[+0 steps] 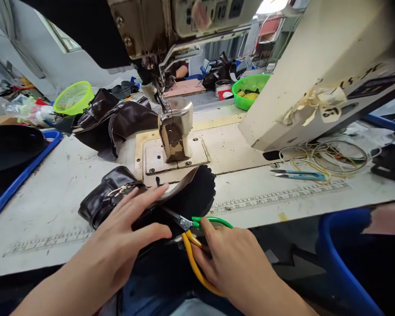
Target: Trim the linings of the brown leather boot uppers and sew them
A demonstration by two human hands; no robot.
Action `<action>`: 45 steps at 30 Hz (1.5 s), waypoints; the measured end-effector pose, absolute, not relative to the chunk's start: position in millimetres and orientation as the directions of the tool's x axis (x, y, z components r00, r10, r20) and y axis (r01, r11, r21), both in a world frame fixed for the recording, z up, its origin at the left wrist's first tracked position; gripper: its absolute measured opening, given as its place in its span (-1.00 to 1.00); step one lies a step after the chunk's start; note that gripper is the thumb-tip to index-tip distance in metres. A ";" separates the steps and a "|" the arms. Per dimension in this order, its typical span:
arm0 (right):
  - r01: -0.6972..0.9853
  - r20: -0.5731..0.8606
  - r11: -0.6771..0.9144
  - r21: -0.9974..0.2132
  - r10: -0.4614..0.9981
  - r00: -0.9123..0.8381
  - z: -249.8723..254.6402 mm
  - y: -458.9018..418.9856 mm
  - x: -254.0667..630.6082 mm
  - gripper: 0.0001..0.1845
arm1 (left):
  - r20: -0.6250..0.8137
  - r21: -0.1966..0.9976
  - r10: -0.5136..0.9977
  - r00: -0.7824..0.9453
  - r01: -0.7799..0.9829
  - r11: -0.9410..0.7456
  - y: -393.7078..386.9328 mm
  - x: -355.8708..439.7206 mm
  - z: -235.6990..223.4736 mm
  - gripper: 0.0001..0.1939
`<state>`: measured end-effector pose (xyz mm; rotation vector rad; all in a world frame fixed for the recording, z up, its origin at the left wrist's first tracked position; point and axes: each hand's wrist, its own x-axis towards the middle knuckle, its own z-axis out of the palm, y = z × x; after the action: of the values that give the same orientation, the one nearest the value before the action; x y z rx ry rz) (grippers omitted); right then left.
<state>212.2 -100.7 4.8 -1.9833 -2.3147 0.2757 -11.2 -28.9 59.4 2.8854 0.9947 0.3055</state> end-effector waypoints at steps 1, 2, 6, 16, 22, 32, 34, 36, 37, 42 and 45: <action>0.970 -0.055 0.145 -0.195 0.986 -0.159 5.0 -100.9 213.8 -0.91 | 0.155 0.083 0.607 0.779 0.602 -0.794 -33.6 -11.5 55.8 -0.53; 0.969 -0.054 0.148 -0.196 0.985 -0.162 4.6 -101.5 216.6 -0.91 | 0.155 0.043 0.611 0.776 0.612 -0.789 -36.6 -9.4 52.0 -0.53; 0.959 -0.022 0.209 -0.190 0.976 -0.217 -3.0 -114.0 241.9 -0.86 | 0.113 -0.074 0.640 0.760 0.649 -0.757 -35.9 8.4 41.4 -0.71; 0.916 0.093 0.252 -0.312 0.968 -0.235 -3.0 -143.4 269.7 -0.81 | 0.066 -0.160 0.648 0.758 0.649 -0.743 -33.1 23.1 47.4 -0.69; 0.949 0.136 0.252 -0.189 0.964 -0.228 -9.2 -128.9 242.6 -0.78 | 0.063 -0.194 0.650 0.758 0.648 -0.737 -30.9 23.3 48.4 -0.72; 0.938 0.121 0.280 -0.204 0.958 -0.260 -7.0 -112.6 222.8 -0.71 | 0.141 -0.074 0.664 0.734 0.677 -0.733 -16.1 6.7 54.6 -0.62; 0.940 0.069 0.278 -0.197 0.961 -0.269 -1.1 -108.7 218.8 -0.74 | 0.147 -0.014 0.706 0.692 0.715 -0.699 -9.5 3.1 60.4 -0.62; 0.948 0.049 0.245 -0.203 0.970 -0.240 4.3 -105.9 215.2 -0.76 | 0.143 0.048 0.764 0.629 0.767 -0.640 -4.2 1.3 66.9 -0.63; 0.950 0.052 0.232 -0.208 0.973 -0.226 6.6 -104.5 213.3 -0.77 | 0.133 0.073 0.789 0.600 0.788 -0.612 -2.3 1.4 69.6 -0.64; 0.939 0.099 0.281 -0.199 0.959 -0.266 10.3 -94.1 203.5 -0.74 | 0.063 0.142 0.828 0.557 0.817 -0.559 1.9 4.7 75.1 -0.67; 0.942 0.104 0.265 -0.207 0.963 -0.248 11.3 -88.6 197.8 -0.72 | 0.050 0.166 0.856 0.514 0.841 -0.515 2.4 5.4 76.1 -0.69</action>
<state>197.8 -88.6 11.3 -1.7806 -2.3230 0.1502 5.4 2.4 76.1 2.6268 1.4799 0.1898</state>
